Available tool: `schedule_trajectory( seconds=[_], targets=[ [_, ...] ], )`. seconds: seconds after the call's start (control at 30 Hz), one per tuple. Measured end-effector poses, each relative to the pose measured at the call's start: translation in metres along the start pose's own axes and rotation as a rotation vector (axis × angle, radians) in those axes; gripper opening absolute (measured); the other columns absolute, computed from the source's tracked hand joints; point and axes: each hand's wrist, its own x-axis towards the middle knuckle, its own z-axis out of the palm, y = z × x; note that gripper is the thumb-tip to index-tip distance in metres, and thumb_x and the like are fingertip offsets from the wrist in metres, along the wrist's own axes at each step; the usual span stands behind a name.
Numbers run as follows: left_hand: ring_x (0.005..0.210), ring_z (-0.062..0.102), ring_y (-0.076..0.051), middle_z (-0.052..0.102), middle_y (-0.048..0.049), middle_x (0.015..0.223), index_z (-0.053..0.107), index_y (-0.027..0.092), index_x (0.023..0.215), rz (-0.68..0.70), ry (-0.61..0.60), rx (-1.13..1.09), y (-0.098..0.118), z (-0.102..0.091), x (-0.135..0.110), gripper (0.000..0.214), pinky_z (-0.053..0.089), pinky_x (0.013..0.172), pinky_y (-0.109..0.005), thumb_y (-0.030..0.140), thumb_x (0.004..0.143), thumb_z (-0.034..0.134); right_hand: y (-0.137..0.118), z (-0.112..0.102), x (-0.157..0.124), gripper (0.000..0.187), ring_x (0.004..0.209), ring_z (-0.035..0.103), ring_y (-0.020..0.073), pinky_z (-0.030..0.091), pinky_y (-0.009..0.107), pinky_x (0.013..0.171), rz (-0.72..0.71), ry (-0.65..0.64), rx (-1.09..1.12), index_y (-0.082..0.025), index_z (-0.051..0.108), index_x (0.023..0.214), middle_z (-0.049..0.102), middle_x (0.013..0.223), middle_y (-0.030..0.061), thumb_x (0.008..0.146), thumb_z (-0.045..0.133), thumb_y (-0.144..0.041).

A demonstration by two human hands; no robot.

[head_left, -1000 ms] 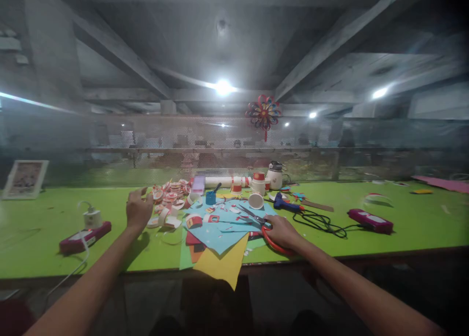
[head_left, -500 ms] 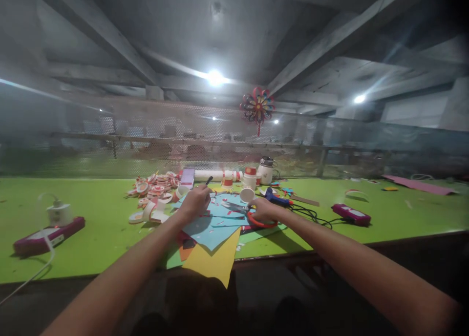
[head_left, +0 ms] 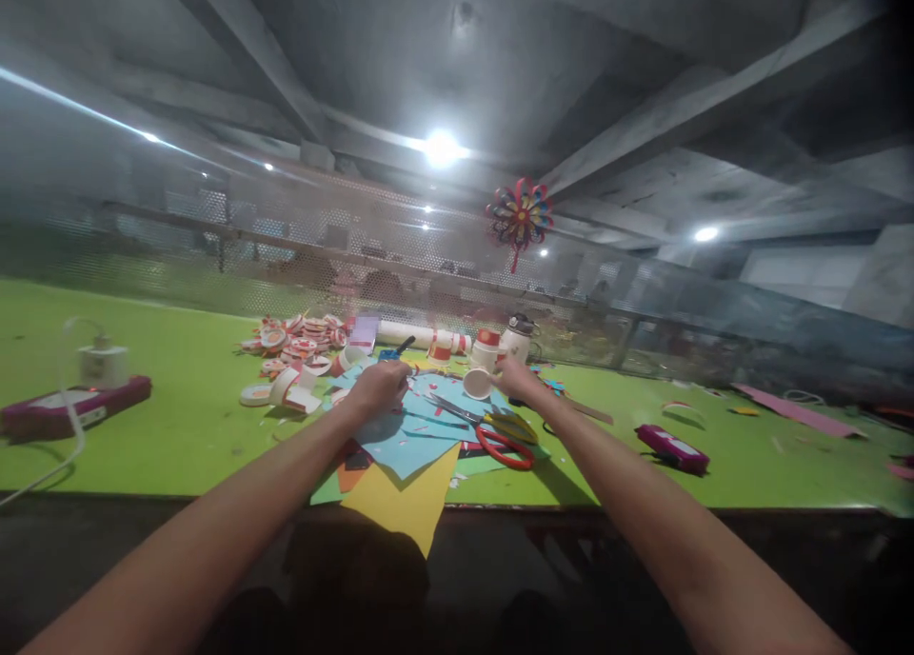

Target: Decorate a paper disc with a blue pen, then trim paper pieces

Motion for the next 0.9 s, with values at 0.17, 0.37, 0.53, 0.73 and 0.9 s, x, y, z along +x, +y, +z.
schedule_trajectory(
  seconds=[0.17, 0.37, 0.53, 0.73, 0.9],
  targets=[
    [0.103, 0.062, -0.022, 0.060, -0.0098, 0.122, 0.057, 0.016, 0.121, 0.011, 0.001, 0.018, 0.000, -0.004, -0.004, 0.033, 0.054, 0.086, -0.043, 0.033, 0.093, 0.057, -0.007, 0.032, 0.014, 0.034, 0.104, 0.063, 0.0224, 0.054, 0.042, 0.087, 0.114, 0.115, 0.124, -0.015, 0.058, 0.122, 0.061, 0.123, 0.0110, 0.093, 0.060, -0.032],
    [0.102, 0.062, -0.022, 0.060, -0.0097, 0.121, 0.057, 0.016, 0.121, 0.022, 0.072, -0.036, -0.001, -0.004, -0.002, 0.032, 0.054, 0.086, -0.043, 0.033, 0.093, 0.057, 0.020, 0.037, 0.019, 0.032, 0.104, 0.063, 0.0222, 0.054, 0.042, 0.087, 0.226, 0.258, 0.394, -0.017, 0.059, 0.121, 0.061, 0.124, 0.0099, 0.094, 0.059, -0.032],
    [0.104, 0.061, -0.023, 0.061, -0.0117, 0.117, 0.055, 0.016, 0.123, 0.099, 0.222, -0.068, 0.009, -0.007, -0.001, 0.033, 0.053, 0.089, -0.043, 0.030, 0.093, 0.056, 0.019, 0.042, 0.010, 0.032, 0.101, 0.064, 0.0220, 0.055, 0.041, 0.083, 0.191, 0.261, 0.731, -0.017, 0.059, 0.121, 0.062, 0.122, 0.0081, 0.093, 0.059, -0.033],
    [0.140, 0.031, -0.034, 0.038, -0.0177, 0.148, 0.029, 0.019, 0.146, 0.337, 0.286, -0.035, 0.038, -0.019, 0.001, 0.084, 0.033, 0.113, -0.052, 0.046, 0.078, 0.071, -0.004, 0.052, -0.013, 0.032, 0.098, 0.065, 0.0208, 0.056, 0.041, 0.082, -0.021, 0.092, 1.064, -0.016, 0.058, 0.121, 0.063, 0.118, 0.0084, 0.094, 0.059, -0.034],
    [0.137, 0.039, -0.032, 0.044, -0.0144, 0.146, 0.033, 0.021, 0.144, 0.484, 0.170, -0.010, 0.056, -0.022, -0.001, 0.083, 0.036, 0.111, -0.046, 0.049, 0.075, 0.072, -0.031, 0.057, -0.031, 0.031, 0.096, 0.065, 0.0201, 0.056, 0.040, 0.080, -0.132, -0.098, 1.079, -0.016, 0.059, 0.119, 0.064, 0.116, 0.0079, 0.094, 0.058, -0.034]
  ],
)
